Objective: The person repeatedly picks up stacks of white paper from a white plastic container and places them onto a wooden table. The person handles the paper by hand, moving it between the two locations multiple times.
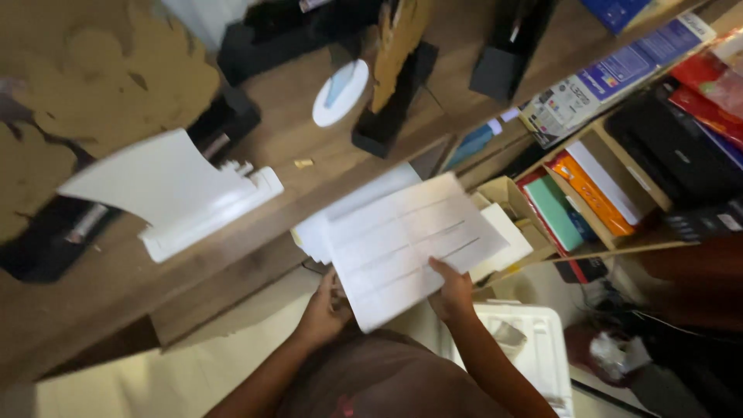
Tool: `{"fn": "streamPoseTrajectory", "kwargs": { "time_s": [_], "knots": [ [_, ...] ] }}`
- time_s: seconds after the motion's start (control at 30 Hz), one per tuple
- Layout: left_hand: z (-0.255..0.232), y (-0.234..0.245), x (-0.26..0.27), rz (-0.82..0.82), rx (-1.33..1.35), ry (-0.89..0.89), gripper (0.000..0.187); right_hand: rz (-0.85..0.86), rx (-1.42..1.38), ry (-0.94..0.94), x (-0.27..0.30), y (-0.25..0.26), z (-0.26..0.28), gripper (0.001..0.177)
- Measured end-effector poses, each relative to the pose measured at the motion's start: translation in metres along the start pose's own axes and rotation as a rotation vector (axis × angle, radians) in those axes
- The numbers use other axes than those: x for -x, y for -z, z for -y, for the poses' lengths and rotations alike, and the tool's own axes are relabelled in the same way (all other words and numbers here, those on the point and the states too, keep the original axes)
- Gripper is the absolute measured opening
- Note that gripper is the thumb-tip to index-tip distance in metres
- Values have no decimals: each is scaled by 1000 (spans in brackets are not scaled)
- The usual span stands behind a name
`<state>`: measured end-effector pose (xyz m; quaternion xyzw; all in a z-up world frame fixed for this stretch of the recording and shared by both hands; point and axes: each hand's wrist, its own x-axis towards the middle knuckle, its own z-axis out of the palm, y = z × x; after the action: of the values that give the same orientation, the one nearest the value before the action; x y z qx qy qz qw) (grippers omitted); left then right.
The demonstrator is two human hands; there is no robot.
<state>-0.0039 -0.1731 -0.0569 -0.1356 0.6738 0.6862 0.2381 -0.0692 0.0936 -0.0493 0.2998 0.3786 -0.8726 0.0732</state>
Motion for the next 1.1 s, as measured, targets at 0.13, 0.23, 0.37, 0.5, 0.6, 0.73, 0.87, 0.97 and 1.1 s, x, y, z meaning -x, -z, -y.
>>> {"fn": "streamPoseTrajectory", "kwargs": {
  "time_s": [0.13,0.23,0.37,0.5,0.6,0.73,0.87,0.97,1.1],
  "knots": [
    [15,35,-15,-82,-180,47,77,21,37,-25,-19,9,-23,52],
    [48,61,-35,-76,185,119,54,28,69,-30,-30,-4,-30,51],
    [-23,52,-27,-58,431,196,62,78,225,80,-79,-16,-61,46],
    [-28,52,-45,-99,339,230,41,276,468,181,-149,-24,-93,44],
    [75,85,-107,-127,240,102,36,286,503,205,-165,-50,-89,40],
    [42,83,-126,-205,252,67,27,-42,438,-33,-201,-50,-94,36],
    [65,97,-159,-258,118,64,20,-38,417,47,-239,-16,-118,33],
    [102,115,-180,-246,70,44,23,-94,496,20,-225,-15,-112,28],
    [91,112,-175,-206,125,1,26,1,419,43,-213,11,-113,28]
  ]
}}
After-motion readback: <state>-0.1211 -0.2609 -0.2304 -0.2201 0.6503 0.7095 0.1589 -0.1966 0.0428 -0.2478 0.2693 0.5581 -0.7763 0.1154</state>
